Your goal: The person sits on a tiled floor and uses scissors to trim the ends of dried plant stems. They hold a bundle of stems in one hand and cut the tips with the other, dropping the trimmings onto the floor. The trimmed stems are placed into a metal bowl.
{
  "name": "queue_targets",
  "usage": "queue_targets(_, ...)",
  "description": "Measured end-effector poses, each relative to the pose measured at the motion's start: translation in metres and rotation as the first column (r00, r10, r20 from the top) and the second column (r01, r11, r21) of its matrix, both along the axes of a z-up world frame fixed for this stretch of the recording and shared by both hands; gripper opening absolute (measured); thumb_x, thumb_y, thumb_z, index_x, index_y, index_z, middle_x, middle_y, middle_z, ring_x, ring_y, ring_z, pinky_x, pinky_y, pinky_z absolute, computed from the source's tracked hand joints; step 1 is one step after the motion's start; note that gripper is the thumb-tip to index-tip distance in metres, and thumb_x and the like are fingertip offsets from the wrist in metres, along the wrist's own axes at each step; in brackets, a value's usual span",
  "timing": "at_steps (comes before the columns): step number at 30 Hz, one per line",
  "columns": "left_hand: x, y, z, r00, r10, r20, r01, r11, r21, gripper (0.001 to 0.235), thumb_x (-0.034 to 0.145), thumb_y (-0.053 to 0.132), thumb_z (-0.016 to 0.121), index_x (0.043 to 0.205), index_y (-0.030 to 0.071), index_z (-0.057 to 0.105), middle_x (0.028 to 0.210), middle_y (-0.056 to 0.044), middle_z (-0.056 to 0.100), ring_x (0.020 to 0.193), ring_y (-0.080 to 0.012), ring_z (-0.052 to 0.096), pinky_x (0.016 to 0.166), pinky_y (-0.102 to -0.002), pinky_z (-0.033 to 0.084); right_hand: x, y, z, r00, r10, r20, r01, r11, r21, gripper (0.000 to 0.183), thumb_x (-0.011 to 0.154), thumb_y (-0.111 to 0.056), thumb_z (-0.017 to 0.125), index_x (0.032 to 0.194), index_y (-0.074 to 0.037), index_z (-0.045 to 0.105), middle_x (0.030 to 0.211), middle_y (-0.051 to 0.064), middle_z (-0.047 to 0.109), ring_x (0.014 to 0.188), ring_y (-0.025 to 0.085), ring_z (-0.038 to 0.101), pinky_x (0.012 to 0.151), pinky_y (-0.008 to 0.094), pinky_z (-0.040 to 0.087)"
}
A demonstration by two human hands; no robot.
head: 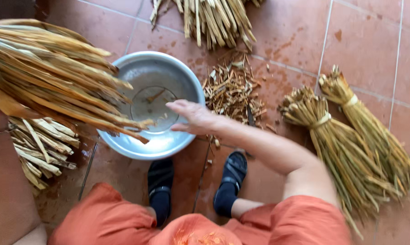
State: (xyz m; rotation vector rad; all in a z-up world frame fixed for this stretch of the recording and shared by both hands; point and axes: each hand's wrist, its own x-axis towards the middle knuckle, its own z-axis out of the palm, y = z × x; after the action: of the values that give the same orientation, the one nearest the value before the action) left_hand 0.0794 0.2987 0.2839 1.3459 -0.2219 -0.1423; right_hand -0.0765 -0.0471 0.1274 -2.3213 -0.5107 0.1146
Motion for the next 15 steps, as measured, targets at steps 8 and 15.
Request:
queue_targets(8, -0.074, -0.002, -0.018, 0.956, -0.053, -0.287, 0.074, 0.995, 0.063, 0.009, 0.109, 0.011, 0.062, 0.115, 0.006, 0.058, 0.113, -0.009, 0.065, 0.109, -0.0177, 0.068, 0.106, -0.037, 0.057, -0.148, -0.157, 0.011, 0.702, -0.468, -0.537, 0.084, 0.803, -0.59, 0.04, 0.09, -0.045, 0.073, 0.12, -0.018, 0.073, 0.107, 0.012, 0.076, 0.104, 0.033, 0.07, 0.09, 0.047, 0.055)
queue_targets(15, -0.085, -0.029, -0.038, 0.909, -0.074, -0.409, 0.126, 0.987, 0.103, 0.011, 0.107, 0.012, 0.062, 0.115, 0.006, 0.058, 0.113, -0.009, 0.064, 0.11, -0.0176, 0.067, 0.106, -0.037, 0.055, -0.253, -0.189, -0.129, 0.552, -0.716, -0.426, 0.537, 0.697, -0.475, 0.038, 0.079, -0.028, 0.085, 0.109, -0.01, 0.07, 0.104, 0.013, 0.074, 0.101, 0.031, 0.072, 0.088, 0.044, 0.056)
